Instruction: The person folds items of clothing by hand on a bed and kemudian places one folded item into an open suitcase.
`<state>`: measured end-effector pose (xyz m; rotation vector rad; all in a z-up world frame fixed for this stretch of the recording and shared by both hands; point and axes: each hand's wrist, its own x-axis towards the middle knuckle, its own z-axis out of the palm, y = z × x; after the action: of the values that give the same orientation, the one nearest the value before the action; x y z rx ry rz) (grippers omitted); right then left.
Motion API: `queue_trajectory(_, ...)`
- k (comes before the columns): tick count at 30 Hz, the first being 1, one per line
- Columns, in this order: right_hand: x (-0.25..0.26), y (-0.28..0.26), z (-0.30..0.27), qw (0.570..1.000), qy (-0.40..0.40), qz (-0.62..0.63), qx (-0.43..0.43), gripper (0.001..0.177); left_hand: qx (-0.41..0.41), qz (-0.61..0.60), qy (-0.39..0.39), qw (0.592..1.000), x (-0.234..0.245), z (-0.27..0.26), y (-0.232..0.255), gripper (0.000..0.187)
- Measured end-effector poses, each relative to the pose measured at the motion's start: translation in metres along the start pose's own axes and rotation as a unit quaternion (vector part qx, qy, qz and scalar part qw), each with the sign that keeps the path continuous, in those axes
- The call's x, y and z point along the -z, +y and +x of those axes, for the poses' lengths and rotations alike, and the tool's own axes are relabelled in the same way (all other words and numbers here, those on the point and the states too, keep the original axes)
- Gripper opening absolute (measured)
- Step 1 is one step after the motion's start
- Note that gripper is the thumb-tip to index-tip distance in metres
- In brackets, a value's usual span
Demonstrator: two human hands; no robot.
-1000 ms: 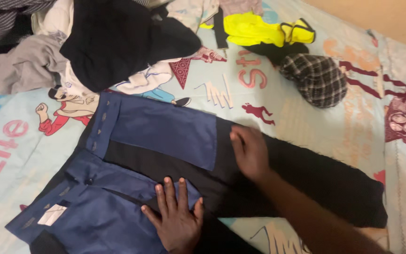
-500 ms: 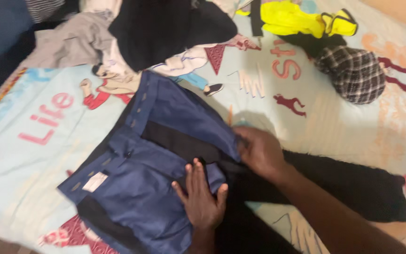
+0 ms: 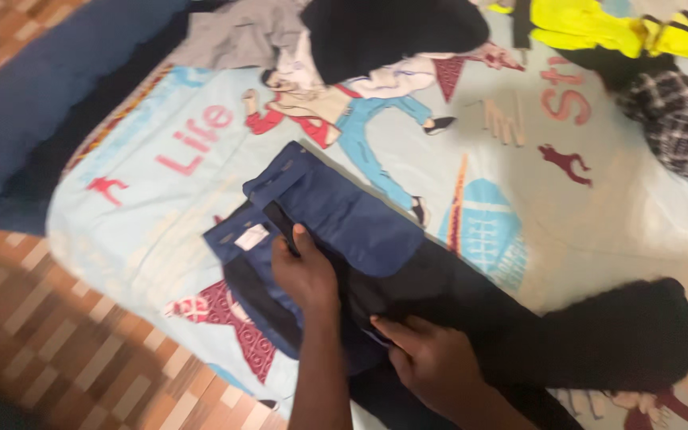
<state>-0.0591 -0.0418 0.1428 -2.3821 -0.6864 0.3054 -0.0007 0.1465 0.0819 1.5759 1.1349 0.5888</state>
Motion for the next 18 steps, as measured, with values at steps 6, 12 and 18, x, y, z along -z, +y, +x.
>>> queue_trajectory(6, -0.033, -0.006, -0.027, 0.994, -0.032, 0.011, 0.108, 0.046, 0.022, -0.043, 0.066, 0.997, 0.068, -0.014, -0.049, 0.028)
queue_trajectory(12, -0.056, -0.001, -0.039, 0.992, -0.084, -0.028, 0.090, 0.047, 0.076, -0.090, 0.069, 0.991, 0.076, 0.000, -0.071, 0.016)
queue_trajectory(18, -0.027, -0.001, -0.035, 0.983, -0.176, -0.050, 0.006, 0.050, 0.043, -0.007, 0.053, 0.998, 0.084, 0.011, -0.071, 0.016)
